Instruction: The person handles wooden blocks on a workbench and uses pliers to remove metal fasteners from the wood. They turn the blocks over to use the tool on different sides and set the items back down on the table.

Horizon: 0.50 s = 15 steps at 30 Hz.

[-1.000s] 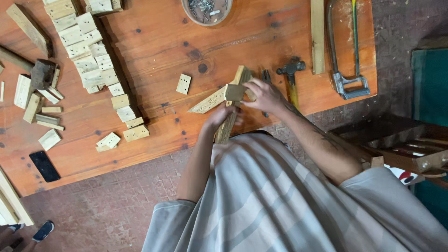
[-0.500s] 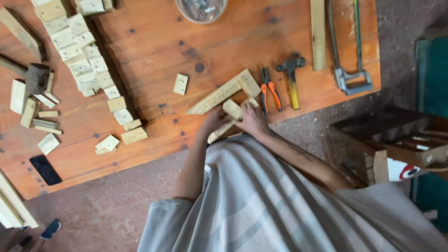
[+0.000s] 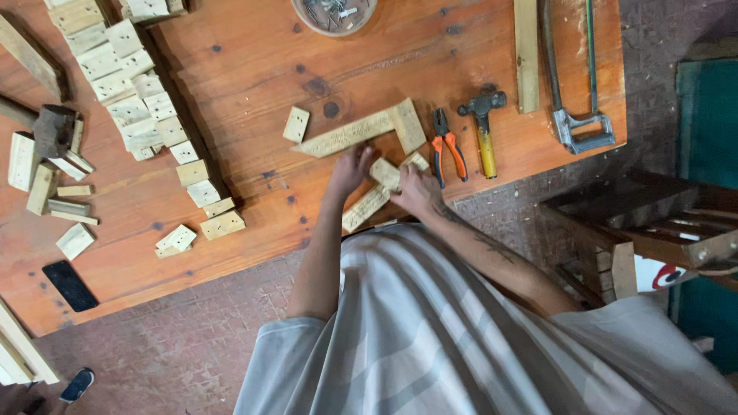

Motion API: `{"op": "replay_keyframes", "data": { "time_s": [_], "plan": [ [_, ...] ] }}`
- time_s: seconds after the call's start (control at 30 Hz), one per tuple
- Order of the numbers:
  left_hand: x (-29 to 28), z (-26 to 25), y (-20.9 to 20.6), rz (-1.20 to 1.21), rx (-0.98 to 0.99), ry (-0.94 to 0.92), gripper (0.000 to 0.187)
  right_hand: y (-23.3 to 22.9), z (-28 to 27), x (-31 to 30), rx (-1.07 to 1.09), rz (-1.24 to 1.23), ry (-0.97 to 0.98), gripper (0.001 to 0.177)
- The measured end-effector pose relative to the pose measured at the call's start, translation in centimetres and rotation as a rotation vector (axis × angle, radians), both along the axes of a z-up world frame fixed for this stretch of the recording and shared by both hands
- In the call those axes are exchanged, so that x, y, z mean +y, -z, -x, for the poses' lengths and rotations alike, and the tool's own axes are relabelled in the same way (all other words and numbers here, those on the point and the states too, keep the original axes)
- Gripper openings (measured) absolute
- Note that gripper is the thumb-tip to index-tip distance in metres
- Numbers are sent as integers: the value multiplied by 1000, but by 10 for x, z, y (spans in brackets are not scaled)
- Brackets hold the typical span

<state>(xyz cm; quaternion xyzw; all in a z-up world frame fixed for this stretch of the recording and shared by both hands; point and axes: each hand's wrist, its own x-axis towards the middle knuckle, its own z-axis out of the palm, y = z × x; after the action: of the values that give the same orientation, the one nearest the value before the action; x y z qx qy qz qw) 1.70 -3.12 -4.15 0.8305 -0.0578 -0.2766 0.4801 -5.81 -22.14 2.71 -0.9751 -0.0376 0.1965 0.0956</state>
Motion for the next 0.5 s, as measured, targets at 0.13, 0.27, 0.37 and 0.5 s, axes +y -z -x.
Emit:
{"op": "replay_keyframes", "data": {
  "time_s": [0.13,0.27,0.37,0.5],
  "plan": [
    [1,-15,4,26,-61,-53,45,6,-9,-6,-59,-44,58,57],
    [-1,-25,8,31,-90,-103,41,38,-19,7,-118,1,125,65],
    [0,-17,-3,22,-130,-25,58,50,-36,20,-196,19,171,67],
    [13,16,3,-560,-245,218,97,64,-55,22,-221,-44,293,51]
  ]
}}
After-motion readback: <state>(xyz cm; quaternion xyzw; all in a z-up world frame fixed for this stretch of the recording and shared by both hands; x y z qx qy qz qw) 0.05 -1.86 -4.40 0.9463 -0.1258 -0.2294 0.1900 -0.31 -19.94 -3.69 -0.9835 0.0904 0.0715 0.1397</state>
